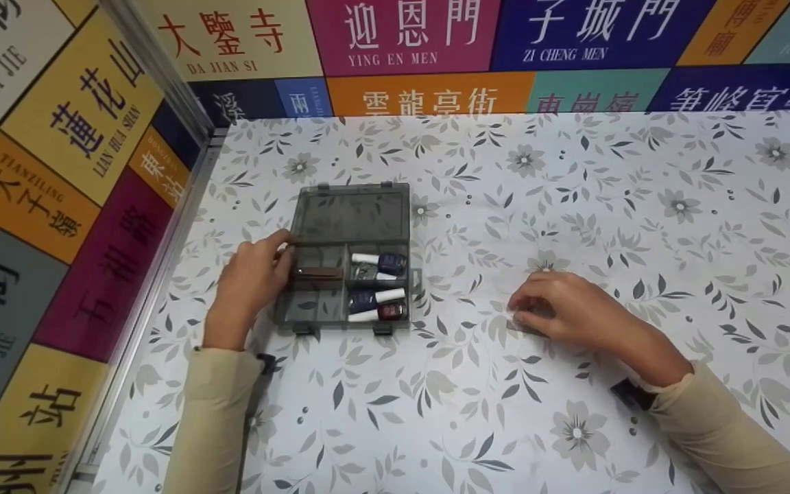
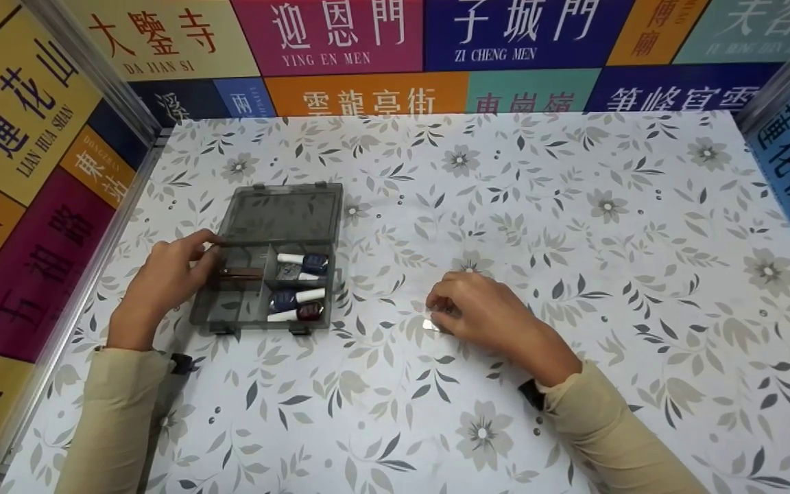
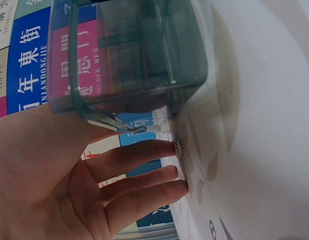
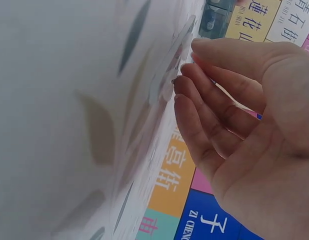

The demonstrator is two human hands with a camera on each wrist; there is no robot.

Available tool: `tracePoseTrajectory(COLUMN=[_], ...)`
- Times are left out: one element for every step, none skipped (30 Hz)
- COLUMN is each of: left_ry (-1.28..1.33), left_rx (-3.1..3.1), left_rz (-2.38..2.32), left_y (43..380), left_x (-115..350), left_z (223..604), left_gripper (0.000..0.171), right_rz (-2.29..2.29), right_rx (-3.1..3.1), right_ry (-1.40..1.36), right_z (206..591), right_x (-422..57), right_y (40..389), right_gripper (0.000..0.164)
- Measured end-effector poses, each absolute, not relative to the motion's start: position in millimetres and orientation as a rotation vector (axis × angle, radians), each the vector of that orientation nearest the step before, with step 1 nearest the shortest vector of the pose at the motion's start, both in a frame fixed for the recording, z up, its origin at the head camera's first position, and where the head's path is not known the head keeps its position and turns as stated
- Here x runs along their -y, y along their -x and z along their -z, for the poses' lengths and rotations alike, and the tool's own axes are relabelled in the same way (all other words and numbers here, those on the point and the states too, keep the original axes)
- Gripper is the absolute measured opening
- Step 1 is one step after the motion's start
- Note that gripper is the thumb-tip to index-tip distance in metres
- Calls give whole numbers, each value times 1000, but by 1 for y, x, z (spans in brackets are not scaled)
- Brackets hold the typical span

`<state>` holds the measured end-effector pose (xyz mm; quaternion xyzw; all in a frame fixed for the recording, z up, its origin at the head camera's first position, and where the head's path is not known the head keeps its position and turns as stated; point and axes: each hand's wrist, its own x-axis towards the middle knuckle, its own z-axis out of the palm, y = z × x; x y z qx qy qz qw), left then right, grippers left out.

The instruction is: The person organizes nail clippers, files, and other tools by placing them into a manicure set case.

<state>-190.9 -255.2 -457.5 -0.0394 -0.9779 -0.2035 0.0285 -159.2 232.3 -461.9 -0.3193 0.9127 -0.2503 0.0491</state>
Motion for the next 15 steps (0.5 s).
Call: tracePoseTrajectory(left_ry=[123,125,126,128,130,132,134,137,140,142,145,145,147,147,146], left_rx=[3017,3015,3014,3012,3010,3008,3006,3002,3000,2999,2998,2998,2997,2997,2998], left_rz=[629,630,632,632,633,634,634,634,632,630,630,628,626,626,626], left_y=[191,191,191,191,191,191,191,191,191,191,191,191,191,191,191], left_x=[255,255,255,255,255,255,255,255,255,255,255,255,255,255,256], left_z=[458,458,458,458,458,458,459,459,459,459,459,459,459,459,459], left_gripper=[21,21,21,20,20,20,19,19,19,19,18,18,18,18,18], right_rz=[760,758,757,755,754,754,752,747,741,732,723,715,705,700,696], right_rx=[-2784,-2788,-2790,-2792,-2795,-2793,-2794,-2795,-2796,-2799,-2802,-2804,-2808,-2810,-2811], right_ry=[973,977,978,983,985,983,979,972,964,957,950,941,935,932,930], right_z=[462,462,462,462,462,462,462,462,462,462,462,462,462,462,461], right_x=[-233,-234,-235,-236,-237,-237,-238,-238,-239,-239,-239,-239,-239,-239,-239], right_y=[158,158,157,157,156,156,155,155,154,154,153,153,153,153,153], right_gripper=[11,11,11,10,10,10,9,10,10,10,10,10,10,10,10])
